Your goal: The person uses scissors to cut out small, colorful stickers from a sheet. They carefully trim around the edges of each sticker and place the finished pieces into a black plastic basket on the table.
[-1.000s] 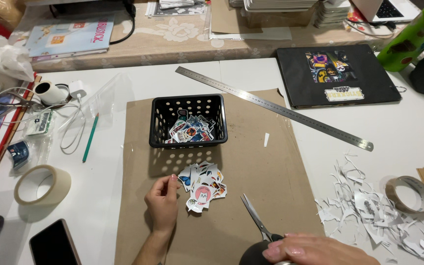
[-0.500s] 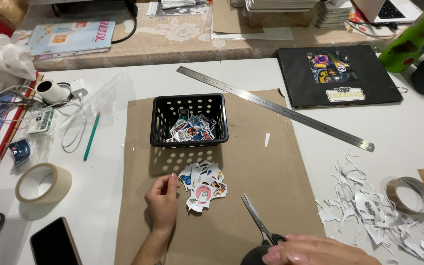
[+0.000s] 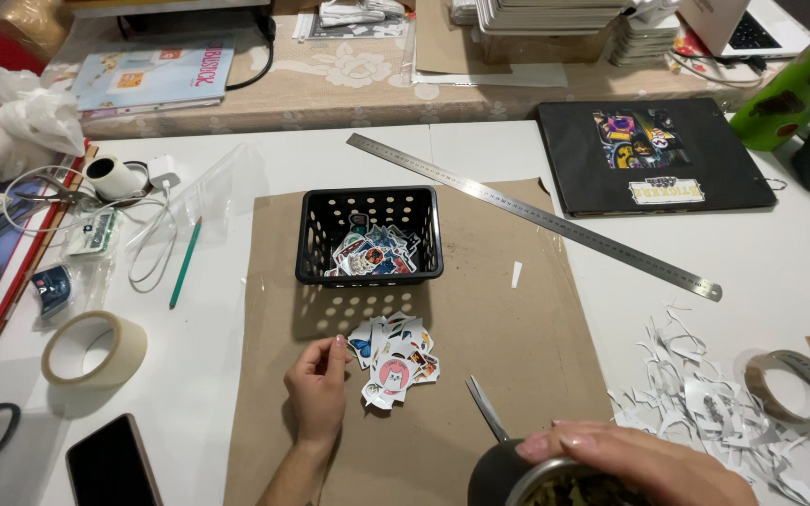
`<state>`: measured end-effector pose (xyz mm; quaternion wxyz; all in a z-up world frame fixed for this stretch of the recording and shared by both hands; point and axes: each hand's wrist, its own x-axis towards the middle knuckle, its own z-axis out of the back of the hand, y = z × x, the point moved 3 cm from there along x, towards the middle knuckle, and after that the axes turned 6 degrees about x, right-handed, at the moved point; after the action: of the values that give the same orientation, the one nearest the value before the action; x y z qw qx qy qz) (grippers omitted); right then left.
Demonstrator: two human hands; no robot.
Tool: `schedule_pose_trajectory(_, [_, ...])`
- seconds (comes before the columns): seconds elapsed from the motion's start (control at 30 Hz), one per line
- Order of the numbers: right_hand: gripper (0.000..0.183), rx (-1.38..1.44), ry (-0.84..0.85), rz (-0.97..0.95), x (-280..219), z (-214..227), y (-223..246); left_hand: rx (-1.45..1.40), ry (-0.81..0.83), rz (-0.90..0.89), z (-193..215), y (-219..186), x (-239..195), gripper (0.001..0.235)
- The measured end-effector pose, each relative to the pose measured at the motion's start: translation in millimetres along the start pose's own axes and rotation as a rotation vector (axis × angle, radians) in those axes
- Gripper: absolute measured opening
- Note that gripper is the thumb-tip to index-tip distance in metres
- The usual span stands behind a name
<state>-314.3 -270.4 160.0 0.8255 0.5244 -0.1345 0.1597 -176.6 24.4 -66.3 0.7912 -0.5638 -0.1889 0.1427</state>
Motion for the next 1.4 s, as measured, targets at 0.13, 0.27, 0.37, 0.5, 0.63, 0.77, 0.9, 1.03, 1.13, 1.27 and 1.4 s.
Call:
schedule_pose_trajectory(0.13, [0.054, 0.076, 0.134, -0.169, -1.9, 17.0, -28.0, 0.015, 0.011, -0.028, 3.0, -10.5, -2.6, 0.017])
schedule_pose_trajectory(0.27, [0.081, -0.033, 0.165, -0.332, -4.6, 24.2, -41.8, 0.258, 0.219, -0.240, -1.4, -28.5, -7.3, 0.043])
schedule_pose_trajectory(0.37, [0.081, 0.222, 0.132, -0.312, -7.1, 21.6, -49.8, 0.350, 0.394, -0.549, -12.8, -27.5, -14.3, 0.078])
schedule_pose_trajectory(0.5, [0.072, 0.613, 0.348, -0.197, 9.9, 31.7, -70.3, 0.537, 0.630, -0.791, -9.8, -26.5, -13.6, 0.121])
schedule_pose_trajectory(0.63, [0.065, 0.414, 0.298, -0.195, 7.4, 30.5, -47.3, 0.592, 0.916, -0.549, 0.9, -24.8, 1.6, 0.125])
schedule_pose_trajectory(0.77, [0.059, 0.374, 0.270, -0.109, 7.1, 25.5, -36.3, 0.590, 0.840, -0.570, -3.4, -17.9, 2.4, 0.110])
schedule_pose_trajectory(0.9, [0.050, 0.263, 0.224, -0.091, 2.3, 16.2, -27.0, 0.661, 0.647, -0.664, -12.5, -9.0, -5.7, 0.108])
schedule_pose_trajectory(1.03, [0.052, 0.063, 0.266, 0.010, 4.8, 6.8, -17.4, 0.566, 0.812, -0.745, -6.0, -35.3, -8.0, 0.116])
schedule_pose_trajectory(1.13, [0.045, 0.043, 0.019, -0.002, 5.1, -2.0, 4.1, 0.542, 0.850, -0.674, -6.0, -28.6, -7.5, 0.096])
schedule_pose_trajectory(1.27, [0.034, 0.052, -0.015, 0.090, 8.4, -4.7, 9.8, 0.603, 0.768, -0.699, -11.1, -18.0, -7.6, 0.089])
schedule_pose_trajectory(1.4, [0.032, 0.003, 0.008, 0.162, 9.0, -1.8, 7.5, 0.629, 0.698, -0.793, -11.2, -23.5, -10.9, 0.091])
